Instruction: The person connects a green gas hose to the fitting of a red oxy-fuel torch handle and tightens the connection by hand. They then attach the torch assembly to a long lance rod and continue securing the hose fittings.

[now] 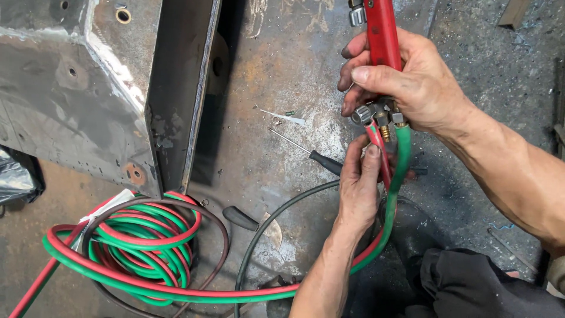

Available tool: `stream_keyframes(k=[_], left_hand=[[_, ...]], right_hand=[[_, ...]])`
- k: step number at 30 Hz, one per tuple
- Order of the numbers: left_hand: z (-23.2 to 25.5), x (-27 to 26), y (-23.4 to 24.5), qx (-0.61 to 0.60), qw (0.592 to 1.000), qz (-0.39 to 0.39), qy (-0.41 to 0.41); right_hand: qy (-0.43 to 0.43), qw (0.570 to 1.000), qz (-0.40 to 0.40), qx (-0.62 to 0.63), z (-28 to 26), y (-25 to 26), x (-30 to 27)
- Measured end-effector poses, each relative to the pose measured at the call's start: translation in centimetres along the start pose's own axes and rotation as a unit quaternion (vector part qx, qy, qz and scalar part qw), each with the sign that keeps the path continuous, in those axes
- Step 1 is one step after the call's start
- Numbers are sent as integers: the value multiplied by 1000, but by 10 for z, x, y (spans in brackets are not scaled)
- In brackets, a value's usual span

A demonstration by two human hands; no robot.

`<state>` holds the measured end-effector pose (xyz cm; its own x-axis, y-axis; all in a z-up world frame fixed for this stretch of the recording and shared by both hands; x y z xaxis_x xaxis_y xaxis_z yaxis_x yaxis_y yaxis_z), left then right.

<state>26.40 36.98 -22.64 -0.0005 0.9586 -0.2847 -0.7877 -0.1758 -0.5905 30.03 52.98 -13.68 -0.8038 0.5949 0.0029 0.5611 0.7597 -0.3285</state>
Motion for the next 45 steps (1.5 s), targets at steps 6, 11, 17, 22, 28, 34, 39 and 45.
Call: stream_keyframes(k=[6, 11, 17, 22, 28, 34, 39, 45], left_hand=[[9, -1, 5, -71, 996, -14, -56], [-15, -3, 18, -126, 990, -20, -55], [-20, -12, 15, -117, 992, -14, -53], [-13, -18, 14, -156, 986, -4, -60], [21, -35, 21, 121, 965, 183, -142], [60, -60, -16, 444, 834, 228, -234], [20, -47, -2, 199, 963, 152, -95], [51, -84, 39, 17, 985, 79, -153]], right_hand=[[23, 999, -22, 14, 7, -19, 2], [50, 998, -47, 1, 14, -28, 0], [7, 972, -122, 199, 3, -36, 6], [-14, 985, -74, 154, 27, -21, 4], [39, 997, -6, 60, 15, -12, -2], [112, 993, -3, 32, 7, -19, -8], [109, 994, -18, -7, -7, -27, -16], [58, 942, -24, -329, -38, -40, -21]])
Point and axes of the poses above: each hand's wrist, its own x-axis towards the middle knuckle, its own y-axis out of the back of the hand, z = x × y, the point moved 6 cm from there along x, towards the middle knuckle, and after that the axes turned 11 degrees about -z, right-handed, at the moved point
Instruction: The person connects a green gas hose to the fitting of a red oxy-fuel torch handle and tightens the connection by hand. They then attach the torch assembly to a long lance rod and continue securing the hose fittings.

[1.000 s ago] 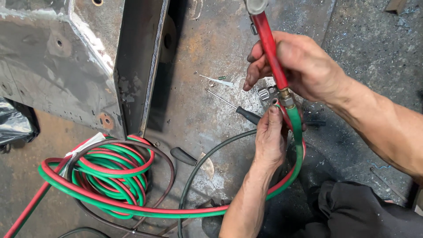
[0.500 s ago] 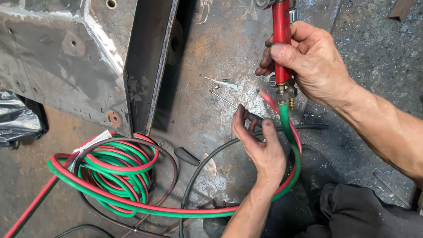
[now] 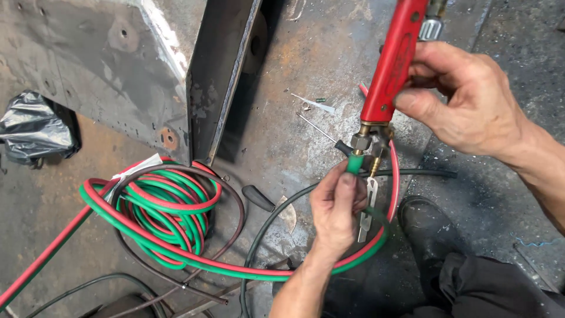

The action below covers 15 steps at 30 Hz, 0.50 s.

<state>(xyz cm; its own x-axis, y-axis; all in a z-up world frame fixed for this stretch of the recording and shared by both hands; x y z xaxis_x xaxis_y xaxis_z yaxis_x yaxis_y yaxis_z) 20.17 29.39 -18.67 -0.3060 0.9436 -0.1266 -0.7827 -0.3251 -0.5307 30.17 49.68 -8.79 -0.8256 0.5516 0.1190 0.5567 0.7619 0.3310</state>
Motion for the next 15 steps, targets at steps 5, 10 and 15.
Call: stream_keyframes(k=[5, 10, 15], left_hand=[[64, -12, 23, -3, 997, -66, 32], [97, -34, 32, 24, 986, -113, 119], [129, -46, 23, 25, 983, -103, 148]], right_hand=[[83, 961, -47, -260, 18, -22, -21], [167, 882, -11, -440, 13, -51, -43], [227, 894, 75, -380, 38, -44, -57]])
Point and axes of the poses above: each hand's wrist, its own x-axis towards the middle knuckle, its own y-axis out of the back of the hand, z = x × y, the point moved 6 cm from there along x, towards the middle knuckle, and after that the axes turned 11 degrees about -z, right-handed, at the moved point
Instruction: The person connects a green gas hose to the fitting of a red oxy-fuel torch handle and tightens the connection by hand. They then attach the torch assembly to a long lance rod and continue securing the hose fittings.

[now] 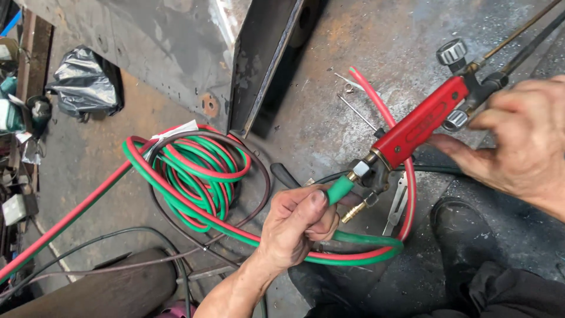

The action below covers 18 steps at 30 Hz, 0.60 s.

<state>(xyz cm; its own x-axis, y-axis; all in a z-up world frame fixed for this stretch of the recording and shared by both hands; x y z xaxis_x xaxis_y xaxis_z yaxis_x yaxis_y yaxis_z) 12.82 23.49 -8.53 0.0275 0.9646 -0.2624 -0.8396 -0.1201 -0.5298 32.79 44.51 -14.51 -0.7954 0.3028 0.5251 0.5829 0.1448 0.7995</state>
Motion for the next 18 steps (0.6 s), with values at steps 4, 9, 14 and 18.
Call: stream_keyframes(k=[4, 9, 14, 18], left_hand=[[4, -15, -6, -37, 997, -61, 6], [-19, -31, 23, -110, 991, -37, 70], [-42, -45, 43, -22, 997, -8, 69], [-85, -47, 45, -60, 995, -10, 75]], right_hand=[[-21, 996, 77, 32, 5, -14, 5], [18, 994, -86, 63, 12, -31, 16], [-35, 978, -156, 132, 48, -84, -50], [53, 973, -155, 164, 27, -77, -40]])
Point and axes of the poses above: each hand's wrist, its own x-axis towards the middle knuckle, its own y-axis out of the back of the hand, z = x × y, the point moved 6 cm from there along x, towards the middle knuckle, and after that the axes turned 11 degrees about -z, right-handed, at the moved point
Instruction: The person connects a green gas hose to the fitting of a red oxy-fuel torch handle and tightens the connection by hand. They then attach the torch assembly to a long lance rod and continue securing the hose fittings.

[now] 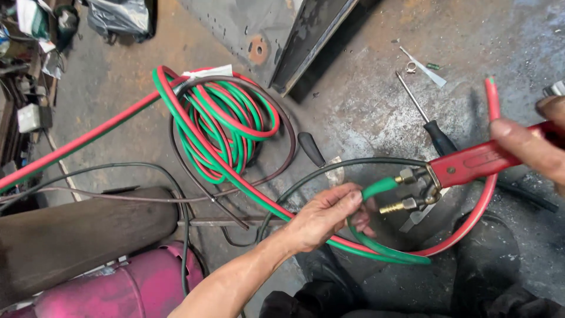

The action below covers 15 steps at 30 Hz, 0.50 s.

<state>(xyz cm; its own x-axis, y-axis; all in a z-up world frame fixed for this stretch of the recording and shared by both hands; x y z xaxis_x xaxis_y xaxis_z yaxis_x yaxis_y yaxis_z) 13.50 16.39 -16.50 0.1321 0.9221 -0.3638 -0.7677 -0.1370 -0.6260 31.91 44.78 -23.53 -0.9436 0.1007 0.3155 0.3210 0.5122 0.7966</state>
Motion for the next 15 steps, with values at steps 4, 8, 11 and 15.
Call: stream_keyframes(k=[4, 8, 11, 15], left_hand=[[-7, 5, 12, -133, 987, 80, -30], [3, -3, 13, -151, 984, 97, 16], [19, -4, -3, -104, 993, 38, 42], [32, -3, -34, -123, 988, -44, 84]], right_hand=[[68, 990, -92, -84, -40, 23, 23], [42, 987, -20, -152, -82, 29, 56], [12, 977, -129, -169, -85, 21, 66], [34, 988, -72, -130, -80, 20, 64]])
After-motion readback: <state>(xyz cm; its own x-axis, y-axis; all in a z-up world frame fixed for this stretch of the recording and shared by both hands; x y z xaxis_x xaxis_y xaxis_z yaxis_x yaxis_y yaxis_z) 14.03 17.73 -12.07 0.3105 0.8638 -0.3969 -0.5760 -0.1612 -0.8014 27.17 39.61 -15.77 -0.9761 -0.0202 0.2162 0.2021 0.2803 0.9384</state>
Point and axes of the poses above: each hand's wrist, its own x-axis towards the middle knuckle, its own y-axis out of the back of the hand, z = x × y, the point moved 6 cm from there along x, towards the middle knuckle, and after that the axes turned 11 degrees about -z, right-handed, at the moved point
